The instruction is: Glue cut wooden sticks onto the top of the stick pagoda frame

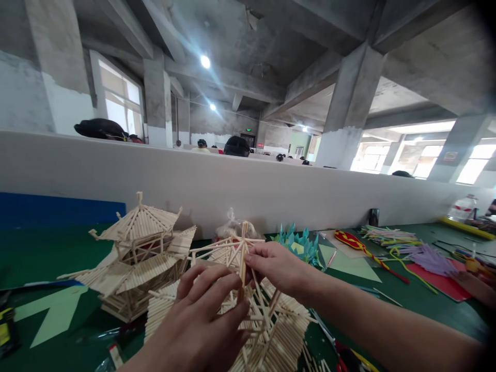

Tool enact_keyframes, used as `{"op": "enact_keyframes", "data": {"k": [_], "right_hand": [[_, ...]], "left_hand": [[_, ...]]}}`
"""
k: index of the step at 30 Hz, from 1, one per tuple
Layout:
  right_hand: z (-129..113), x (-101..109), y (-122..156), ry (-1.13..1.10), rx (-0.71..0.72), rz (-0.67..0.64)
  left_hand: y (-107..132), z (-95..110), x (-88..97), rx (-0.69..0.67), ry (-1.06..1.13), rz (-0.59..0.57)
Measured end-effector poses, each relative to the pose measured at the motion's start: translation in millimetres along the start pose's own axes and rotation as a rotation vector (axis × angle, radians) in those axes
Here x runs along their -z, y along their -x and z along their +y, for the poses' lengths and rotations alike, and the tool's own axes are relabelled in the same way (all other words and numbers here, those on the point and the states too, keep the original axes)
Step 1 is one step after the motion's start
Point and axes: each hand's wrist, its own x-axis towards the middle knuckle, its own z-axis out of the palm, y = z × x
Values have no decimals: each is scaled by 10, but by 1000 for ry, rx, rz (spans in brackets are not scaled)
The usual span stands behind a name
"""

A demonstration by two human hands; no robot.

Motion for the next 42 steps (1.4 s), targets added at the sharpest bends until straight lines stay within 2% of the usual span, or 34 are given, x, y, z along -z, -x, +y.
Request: {"op": "enact_keyframes", "data": {"k": [9, 16, 22, 42], "right_hand": [[11, 33, 26, -8, -24, 17], [39, 9, 19, -51, -23, 65], [36, 2, 20, -108, -72, 80], [-3, -79, 27, -194, -109, 163]], "left_hand": [[-73, -8, 50, 57, 41, -94], [-215, -52, 90, 41, 37, -138], [-317, -68, 120, 98, 37, -196], [-307, -106, 32, 94, -2, -153]]}}
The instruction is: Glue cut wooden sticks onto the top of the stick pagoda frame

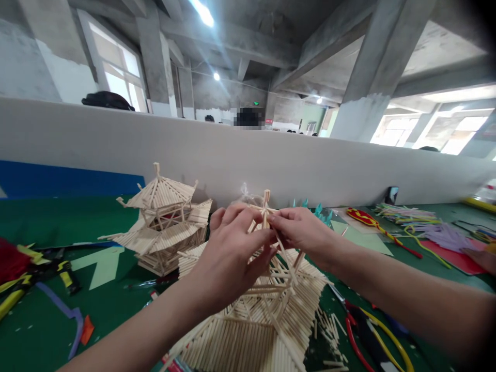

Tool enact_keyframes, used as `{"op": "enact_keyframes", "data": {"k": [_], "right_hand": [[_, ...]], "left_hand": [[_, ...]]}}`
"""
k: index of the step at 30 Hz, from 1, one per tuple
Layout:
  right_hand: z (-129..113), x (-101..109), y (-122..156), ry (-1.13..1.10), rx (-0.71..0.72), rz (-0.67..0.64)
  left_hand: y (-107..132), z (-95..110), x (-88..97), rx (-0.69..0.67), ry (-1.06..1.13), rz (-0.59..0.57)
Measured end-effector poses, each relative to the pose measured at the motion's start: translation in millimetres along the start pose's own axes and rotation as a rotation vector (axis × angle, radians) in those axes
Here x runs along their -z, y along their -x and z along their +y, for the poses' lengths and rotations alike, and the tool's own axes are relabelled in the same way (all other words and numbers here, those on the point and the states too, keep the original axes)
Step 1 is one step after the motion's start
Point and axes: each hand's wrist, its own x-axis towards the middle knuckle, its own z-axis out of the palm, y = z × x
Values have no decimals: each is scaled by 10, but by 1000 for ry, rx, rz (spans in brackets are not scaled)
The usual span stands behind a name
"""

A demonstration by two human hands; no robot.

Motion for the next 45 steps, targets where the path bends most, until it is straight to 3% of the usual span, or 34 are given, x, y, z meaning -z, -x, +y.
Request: {"op": "enact_keyframes", "data": {"k": [23, 45], "right_hand": [[72, 27, -41, 85, 65, 44], [11, 2, -4, -139, 6, -23]], "left_hand": [[-12, -33, -28, -10, -24, 4], [1, 0, 16, 21, -5, 12]]}}
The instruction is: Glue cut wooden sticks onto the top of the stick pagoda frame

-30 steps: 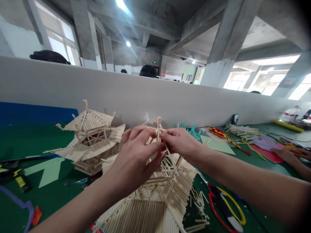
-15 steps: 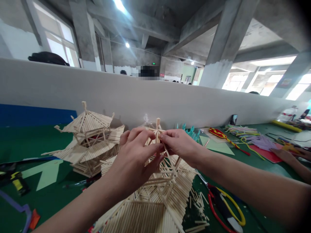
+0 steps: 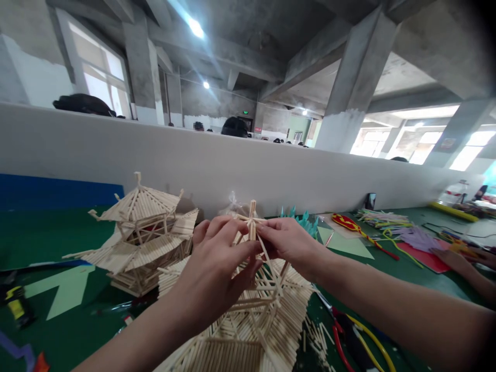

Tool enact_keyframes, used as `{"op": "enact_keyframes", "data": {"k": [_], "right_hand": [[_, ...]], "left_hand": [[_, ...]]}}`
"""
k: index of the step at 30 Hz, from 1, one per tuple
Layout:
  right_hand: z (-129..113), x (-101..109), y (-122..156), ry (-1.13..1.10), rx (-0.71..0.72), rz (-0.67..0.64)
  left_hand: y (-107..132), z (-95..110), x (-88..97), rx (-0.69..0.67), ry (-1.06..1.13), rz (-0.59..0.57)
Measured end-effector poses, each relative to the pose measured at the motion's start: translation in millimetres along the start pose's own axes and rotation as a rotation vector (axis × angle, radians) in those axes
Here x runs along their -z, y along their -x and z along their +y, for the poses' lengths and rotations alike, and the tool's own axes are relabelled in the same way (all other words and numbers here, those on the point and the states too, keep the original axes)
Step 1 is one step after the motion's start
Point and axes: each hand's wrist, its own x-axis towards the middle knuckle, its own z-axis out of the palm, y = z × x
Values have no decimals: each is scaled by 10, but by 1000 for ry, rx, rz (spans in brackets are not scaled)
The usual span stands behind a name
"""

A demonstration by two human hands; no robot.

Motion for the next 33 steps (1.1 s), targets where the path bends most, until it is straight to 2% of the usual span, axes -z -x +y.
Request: {"op": "enact_keyframes", "data": {"k": [17, 23, 27, 30, 33], "right_hand": [[2, -24, 27, -7, 30, -26], [-12, 9, 50, 142, 98, -12], [25, 144, 106, 228, 182, 62], [85, 285, 199, 416, 332, 193], [151, 431, 340, 572, 461, 285]], "left_hand": [[22, -15, -28, 25, 53, 16], [16, -4, 17, -11, 33, 1], [26, -29, 47, -52, 27, -18], [75, -84, 87, -35, 30, 55], [161, -105, 162, 39, 23, 116]]}}
